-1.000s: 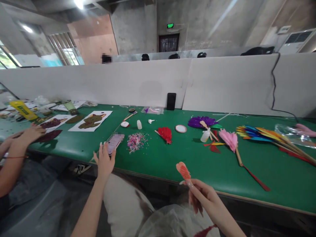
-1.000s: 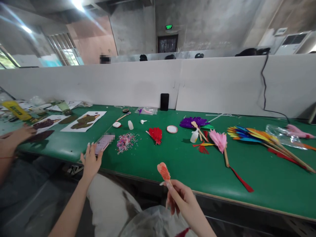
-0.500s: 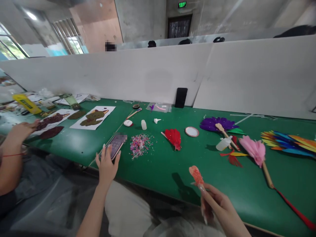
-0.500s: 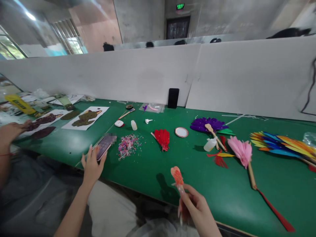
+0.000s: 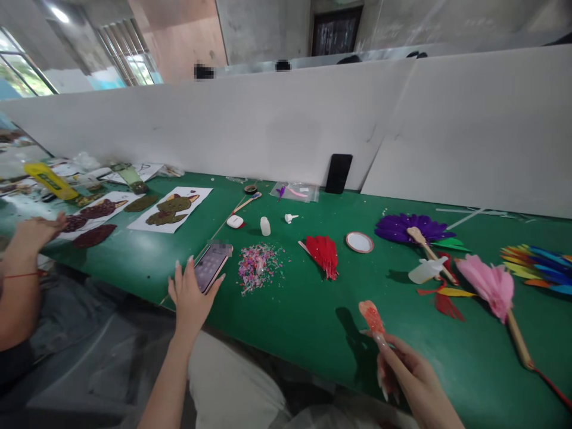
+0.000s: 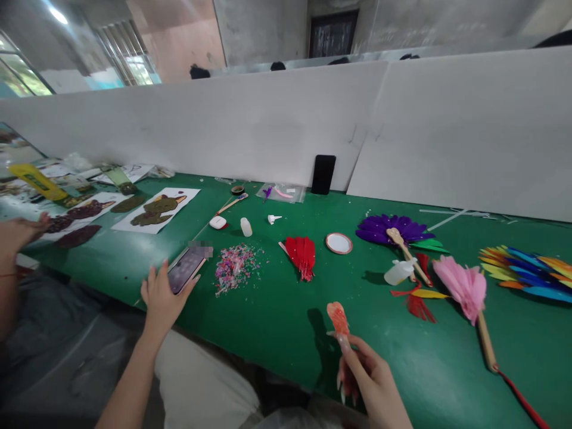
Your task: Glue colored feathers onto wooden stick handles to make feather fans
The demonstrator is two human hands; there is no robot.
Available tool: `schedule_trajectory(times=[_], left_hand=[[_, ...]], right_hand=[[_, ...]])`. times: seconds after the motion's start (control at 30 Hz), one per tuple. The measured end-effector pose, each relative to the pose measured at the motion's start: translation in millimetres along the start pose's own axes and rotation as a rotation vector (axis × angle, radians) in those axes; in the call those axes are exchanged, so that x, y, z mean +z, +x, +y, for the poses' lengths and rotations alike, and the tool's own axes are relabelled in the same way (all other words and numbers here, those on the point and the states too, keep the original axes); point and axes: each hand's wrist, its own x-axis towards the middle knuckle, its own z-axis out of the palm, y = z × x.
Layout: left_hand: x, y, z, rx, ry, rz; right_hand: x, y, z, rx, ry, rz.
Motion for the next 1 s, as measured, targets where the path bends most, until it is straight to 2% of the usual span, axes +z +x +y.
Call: schedule_trajectory(times=[0.13, 0.2, 0.47, 0.7, 1.0], left_hand=[[8.2, 31.7, 6.2, 0.033, 0.132, -0.301], [13.1, 43.3, 11.8, 0.037, 0.179, -0.375], [25.7, 48.3, 23.5, 0.035, 0.249, -0.278], [24.3, 52.2, 18.6, 0.025, 0.19, -0.299], [25.9, 50.2, 22.7, 0.007, 0.177, -0.276]], right_hand=[[-0.5, 1.8, 1.5, 0.008, -0.007, -0.005], [-0.7, 1.4, 1.4, 0.005, -0.011, -0.015], [-1.2, 2.3, 3.4, 0.004, -0.009, -0.011], [-4.5, 6.3, 9.4, -0.003, -0.001, -0.034], [-3.1, 6.0, 10.2, -0.013, -0.018, -0.049]])
